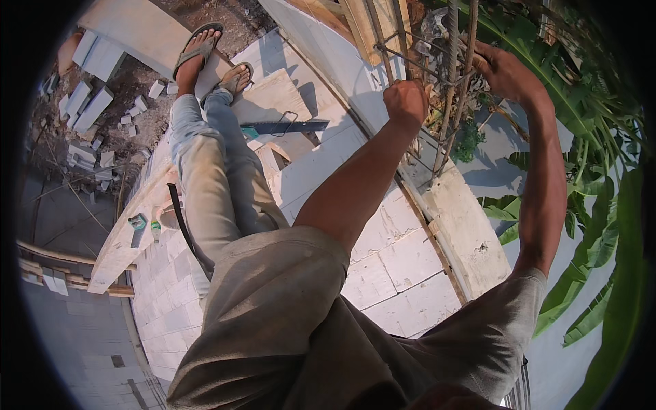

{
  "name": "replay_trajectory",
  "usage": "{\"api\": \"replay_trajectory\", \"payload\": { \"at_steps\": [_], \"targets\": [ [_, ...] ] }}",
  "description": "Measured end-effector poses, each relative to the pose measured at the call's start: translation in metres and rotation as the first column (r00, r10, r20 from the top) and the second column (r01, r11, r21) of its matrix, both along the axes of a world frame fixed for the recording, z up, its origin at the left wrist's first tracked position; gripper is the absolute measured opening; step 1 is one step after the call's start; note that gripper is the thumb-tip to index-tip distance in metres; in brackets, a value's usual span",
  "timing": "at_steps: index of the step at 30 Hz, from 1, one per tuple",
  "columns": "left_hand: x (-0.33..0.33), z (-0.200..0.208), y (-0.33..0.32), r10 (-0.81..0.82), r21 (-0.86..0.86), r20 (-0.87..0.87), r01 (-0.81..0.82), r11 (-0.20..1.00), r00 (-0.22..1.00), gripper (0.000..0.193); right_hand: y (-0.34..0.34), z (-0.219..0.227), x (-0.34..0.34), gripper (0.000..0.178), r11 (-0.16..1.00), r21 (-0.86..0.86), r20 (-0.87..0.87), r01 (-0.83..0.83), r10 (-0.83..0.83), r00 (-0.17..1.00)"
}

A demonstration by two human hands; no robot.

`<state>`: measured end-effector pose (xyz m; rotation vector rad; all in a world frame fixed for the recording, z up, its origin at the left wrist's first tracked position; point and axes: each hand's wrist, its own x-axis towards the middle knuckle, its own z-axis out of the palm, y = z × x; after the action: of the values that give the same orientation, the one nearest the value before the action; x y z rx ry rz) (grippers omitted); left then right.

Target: The person assembles a rebar cage by placing steel bars into a wooden form, then tying them together with wire using pliers. The person repeatedly picks up wire, wraps it around bar intersections, and twists it to secure the structure.

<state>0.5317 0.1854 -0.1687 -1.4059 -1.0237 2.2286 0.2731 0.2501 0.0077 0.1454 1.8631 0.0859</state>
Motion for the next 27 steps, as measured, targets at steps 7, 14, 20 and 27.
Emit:
{"api": "replay_trajectory", "payload": {
  "at_steps": [7,14,20,27],
  "targets": [
    [-0.035,0.012,-0.008,-0.485,-0.476,-0.302,0.311,0.823,0.821,0.018,-0.001,0.016,-0.014,0.05,0.984,-0.139,-0.524,0.11,-0.168,0.835],
    [-0.051,0.033,-0.03,-0.818,-0.757,0.575,-0.395,-0.52,-0.024,0.007,0.009,0.01,-0.007,0.045,0.998,-0.04,-0.176,0.04,-0.047,0.983],
    [-0.062,0.04,-0.041,-0.724,-0.621,0.688,-0.557,-0.551,-0.05,0.006,0.005,0.006,-0.007,0.043,0.999,-0.002,-0.336,0.048,-0.046,0.941],
    [-0.04,0.019,-0.018,-0.88,-0.85,0.475,-0.243,-0.467,0.03,0.009,0.007,0.008,-0.027,0.045,0.989,-0.148,-0.423,0.021,-0.082,0.902]
  ]
}}
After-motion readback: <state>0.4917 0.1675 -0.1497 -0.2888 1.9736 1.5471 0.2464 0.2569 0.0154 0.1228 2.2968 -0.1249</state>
